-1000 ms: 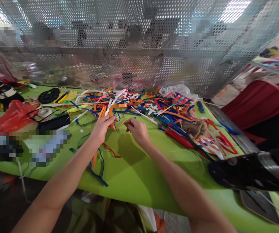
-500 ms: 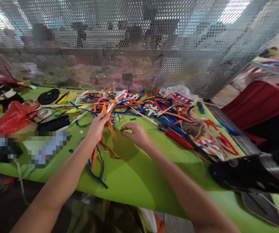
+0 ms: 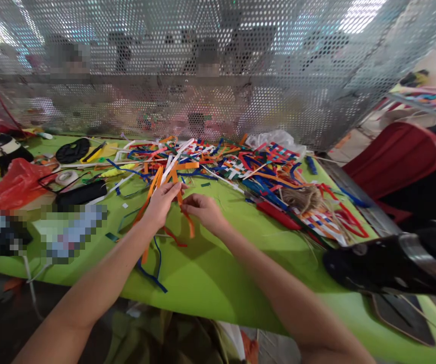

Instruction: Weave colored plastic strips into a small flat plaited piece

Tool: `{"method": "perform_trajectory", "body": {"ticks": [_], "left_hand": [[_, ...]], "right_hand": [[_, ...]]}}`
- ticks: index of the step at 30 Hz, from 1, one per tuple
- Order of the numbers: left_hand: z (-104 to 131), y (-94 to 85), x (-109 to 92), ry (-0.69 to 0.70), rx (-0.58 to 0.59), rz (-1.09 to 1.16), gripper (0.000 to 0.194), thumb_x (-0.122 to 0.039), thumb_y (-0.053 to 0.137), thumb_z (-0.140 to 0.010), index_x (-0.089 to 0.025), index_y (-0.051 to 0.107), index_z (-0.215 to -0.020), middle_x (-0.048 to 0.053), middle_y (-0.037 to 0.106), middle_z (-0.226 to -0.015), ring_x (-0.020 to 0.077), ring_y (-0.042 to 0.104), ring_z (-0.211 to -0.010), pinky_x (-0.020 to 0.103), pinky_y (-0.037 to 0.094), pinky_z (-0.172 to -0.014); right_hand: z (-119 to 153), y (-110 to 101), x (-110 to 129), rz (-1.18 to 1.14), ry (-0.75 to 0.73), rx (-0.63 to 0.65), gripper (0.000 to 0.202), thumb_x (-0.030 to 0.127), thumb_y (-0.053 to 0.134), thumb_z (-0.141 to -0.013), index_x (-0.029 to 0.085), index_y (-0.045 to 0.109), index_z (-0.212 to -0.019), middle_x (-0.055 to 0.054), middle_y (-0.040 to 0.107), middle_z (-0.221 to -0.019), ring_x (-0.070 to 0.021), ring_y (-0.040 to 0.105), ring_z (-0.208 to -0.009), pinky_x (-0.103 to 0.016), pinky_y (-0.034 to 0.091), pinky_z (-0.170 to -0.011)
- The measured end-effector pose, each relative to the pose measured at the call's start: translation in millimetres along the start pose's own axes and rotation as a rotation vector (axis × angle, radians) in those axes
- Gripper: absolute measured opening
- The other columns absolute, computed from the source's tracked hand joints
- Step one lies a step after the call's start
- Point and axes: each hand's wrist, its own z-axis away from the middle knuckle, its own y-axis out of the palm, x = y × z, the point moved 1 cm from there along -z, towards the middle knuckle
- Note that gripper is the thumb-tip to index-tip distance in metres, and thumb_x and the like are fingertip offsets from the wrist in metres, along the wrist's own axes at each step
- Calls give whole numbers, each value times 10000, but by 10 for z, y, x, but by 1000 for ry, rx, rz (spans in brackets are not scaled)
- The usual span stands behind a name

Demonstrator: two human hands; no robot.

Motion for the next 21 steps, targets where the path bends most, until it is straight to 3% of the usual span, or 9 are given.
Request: {"method": "perform_trajectory", "body": {"ticks": [4,8,13,18,21], "left_hand": [[-14,-23,2,-30,9,-16,254,-410,662,-874,-198,751,-767,21,685,-787,149,614,-795,242,461,-745],[-43,-35,31,-74,34,-46,275,-411,696,-848,-190,702,-685,-3,621,-673,126,551,-652,237,434,-649],[-35,16,19,-7,108,-78,343,-404,706,-825,-185,596,-585,-41,518,-588,106,473,-584,229,384,-586],[-46,-26,-22,-119,-8,35,284,-457,719,-804,-186,681,-729,-17,598,-644,120,561,-620,240,445,-633],[-41,-28,-51,-183,-70,110,259,-419,748,-772,-180,674,-711,-18,595,-610,112,566,-586,238,455,-613]], "right_hand": [[-13,2,-4,6,-47,-10,250,433,717,-691,215,608,-743,16,609,-689,-152,554,-672,-301,447,-692],[86,33,140,141,-171,-55,202,418,651,-796,224,607,-764,20,579,-669,-142,517,-641,-279,411,-641],[184,61,263,211,-248,-53,190,382,610,-873,223,606,-769,21,554,-639,-129,486,-594,-271,398,-599],[70,4,161,40,-186,-61,283,508,604,-866,228,568,-885,-3,623,-730,-150,576,-637,-291,482,-629],[47,-54,134,134,-205,-126,271,486,535,-912,235,559,-1011,5,611,-708,-164,582,-635,-293,475,-628]]}}
